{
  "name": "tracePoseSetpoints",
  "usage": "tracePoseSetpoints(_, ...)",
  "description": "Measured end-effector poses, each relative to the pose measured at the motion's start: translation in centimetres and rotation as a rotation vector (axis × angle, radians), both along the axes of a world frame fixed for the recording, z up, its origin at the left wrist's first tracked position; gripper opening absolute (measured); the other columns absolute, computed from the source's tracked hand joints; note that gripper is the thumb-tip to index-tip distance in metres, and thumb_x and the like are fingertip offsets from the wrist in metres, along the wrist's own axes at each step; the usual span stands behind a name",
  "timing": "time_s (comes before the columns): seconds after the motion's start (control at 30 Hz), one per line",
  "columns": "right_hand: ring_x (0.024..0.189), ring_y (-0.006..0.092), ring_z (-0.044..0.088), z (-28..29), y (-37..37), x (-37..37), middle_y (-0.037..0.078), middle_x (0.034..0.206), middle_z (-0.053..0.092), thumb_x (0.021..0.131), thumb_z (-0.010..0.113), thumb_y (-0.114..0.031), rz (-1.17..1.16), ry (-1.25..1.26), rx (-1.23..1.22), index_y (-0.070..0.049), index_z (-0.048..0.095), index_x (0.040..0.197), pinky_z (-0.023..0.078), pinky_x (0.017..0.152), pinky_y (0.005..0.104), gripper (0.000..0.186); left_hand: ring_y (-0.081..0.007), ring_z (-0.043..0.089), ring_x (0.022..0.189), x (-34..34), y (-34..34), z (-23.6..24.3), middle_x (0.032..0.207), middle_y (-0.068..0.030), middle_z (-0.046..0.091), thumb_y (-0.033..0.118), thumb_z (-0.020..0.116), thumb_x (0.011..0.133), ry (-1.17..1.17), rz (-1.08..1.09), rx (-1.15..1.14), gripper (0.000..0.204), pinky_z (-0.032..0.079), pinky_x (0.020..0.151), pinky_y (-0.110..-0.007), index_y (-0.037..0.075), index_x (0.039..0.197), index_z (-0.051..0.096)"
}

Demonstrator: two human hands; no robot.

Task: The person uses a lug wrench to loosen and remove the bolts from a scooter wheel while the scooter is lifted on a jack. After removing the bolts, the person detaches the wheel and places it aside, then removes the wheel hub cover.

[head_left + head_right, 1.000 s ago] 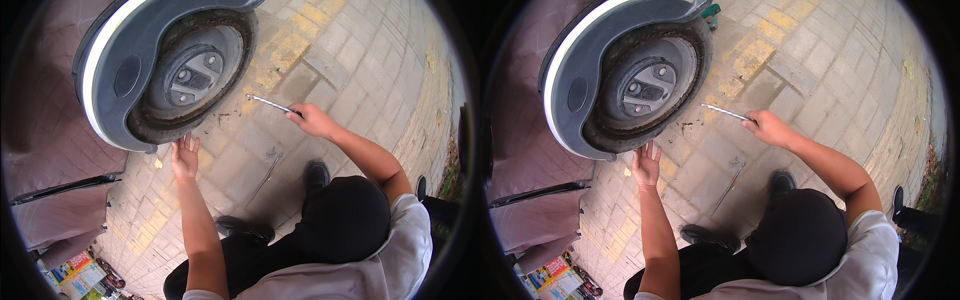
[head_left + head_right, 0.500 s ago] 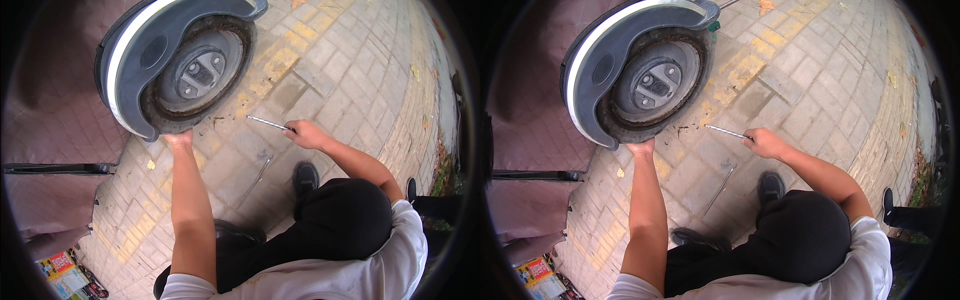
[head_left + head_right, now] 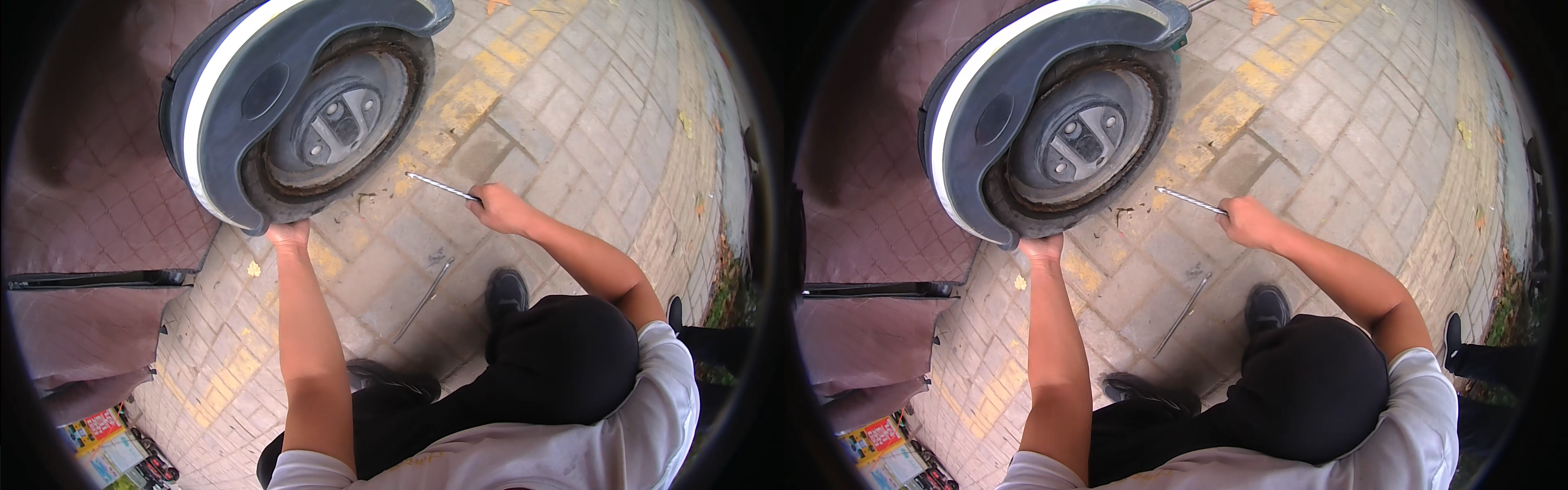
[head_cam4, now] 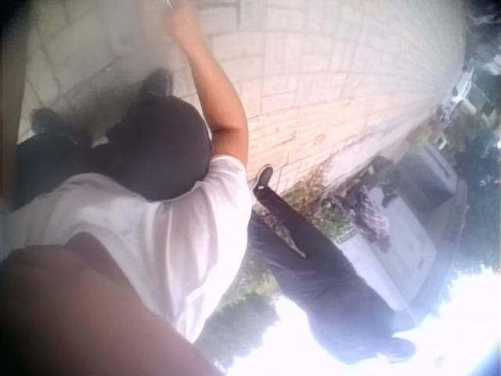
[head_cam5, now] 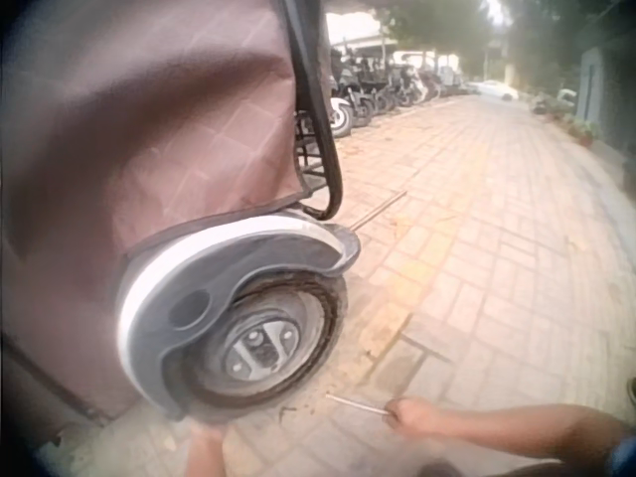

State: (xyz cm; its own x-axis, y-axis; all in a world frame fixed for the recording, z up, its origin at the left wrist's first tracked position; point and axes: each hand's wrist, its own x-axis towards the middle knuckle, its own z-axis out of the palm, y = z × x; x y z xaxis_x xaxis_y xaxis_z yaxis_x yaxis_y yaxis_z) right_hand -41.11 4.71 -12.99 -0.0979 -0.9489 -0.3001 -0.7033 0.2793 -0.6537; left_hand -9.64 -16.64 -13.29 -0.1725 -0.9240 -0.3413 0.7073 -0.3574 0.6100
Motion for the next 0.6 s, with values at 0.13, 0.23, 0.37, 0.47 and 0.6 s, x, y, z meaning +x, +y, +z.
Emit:
tracePoseSetpoints(0.13,0.082,0.0436,0.060,-1.2,1.9,-0.8,0.026,0.083,0.063,0.085,0.057,-0.019,0.022,0.033,0.102,0.003,0.063,0.086,0.048,0.075,0.0489,0.022,-0.0233,0.033,0.136,2.1,0.8,-1.3,0.145,-0.0045,0.040,0.050,0.038,0.093,-0.262,0.078,0.110,0.059,0.017,0.114,-0.050,0.012,0.137,0.042)
tracePoseSetpoints(0.23,0.084,0.0427,0.061,-2.4,2.7,-1.0,0.025,0.084,0.063,0.083,0.059,-0.018,0.032,0.101,0.144,0.002,0.064,0.086,0.048,0.076,0.0480,0.021,-0.0221,0.036,0.135,3.8,2.8,-3.0,0.142,-0.0062,0.044,0.046,0.034,0.096,-0.383,0.110,0.232,0.054,0.015,0.111,-0.053,0.009,0.134,0.043)
tracePoseSetpoints(0.37,0.087,0.0416,0.061,-4.2,3.0,-0.5,0.025,0.086,0.064,0.080,0.060,-0.016,0.000,0.102,0.129,0.002,0.065,0.087,0.049,0.078,0.0463,0.020,-0.0238,0.049,0.122,5.2,8.5,-5.7,0.134,-0.0098,0.051,0.037,0.041,0.097,-0.147,-0.015,0.363,0.048,0.034,0.102,-0.045,0.004,0.133,0.042)
tracePoseSetpoints(0.47,0.087,0.0421,0.061,-4.8,3.2,-0.9,0.025,0.088,0.064,0.079,0.060,-0.013,0.029,0.073,0.138,0.004,0.066,0.088,0.048,0.078,0.0461,0.020,-0.0241,0.059,0.106,4.6,13.3,-7.6,0.125,-0.0135,0.056,0.033,0.049,0.096,-0.378,-0.260,0.286,0.043,0.046,0.089,-0.039,0.002,0.126,0.049)
tracePoseSetpoints(0.6,0.074,0.0334,0.061,-5.0,5.0,-2.5,0.022,0.077,0.062,0.086,0.058,-0.020,-0.231,-0.092,0.063,0.004,0.064,0.090,0.048,0.070,0.0409,0.024,-0.0277,0.064,0.085,2.6,18.9,-7.8,0.108,-0.0142,0.064,0.037,0.057,0.091,-1.214,-0.824,0.050,0.037,0.051,0.071,-0.041,0.004,0.101,0.067)
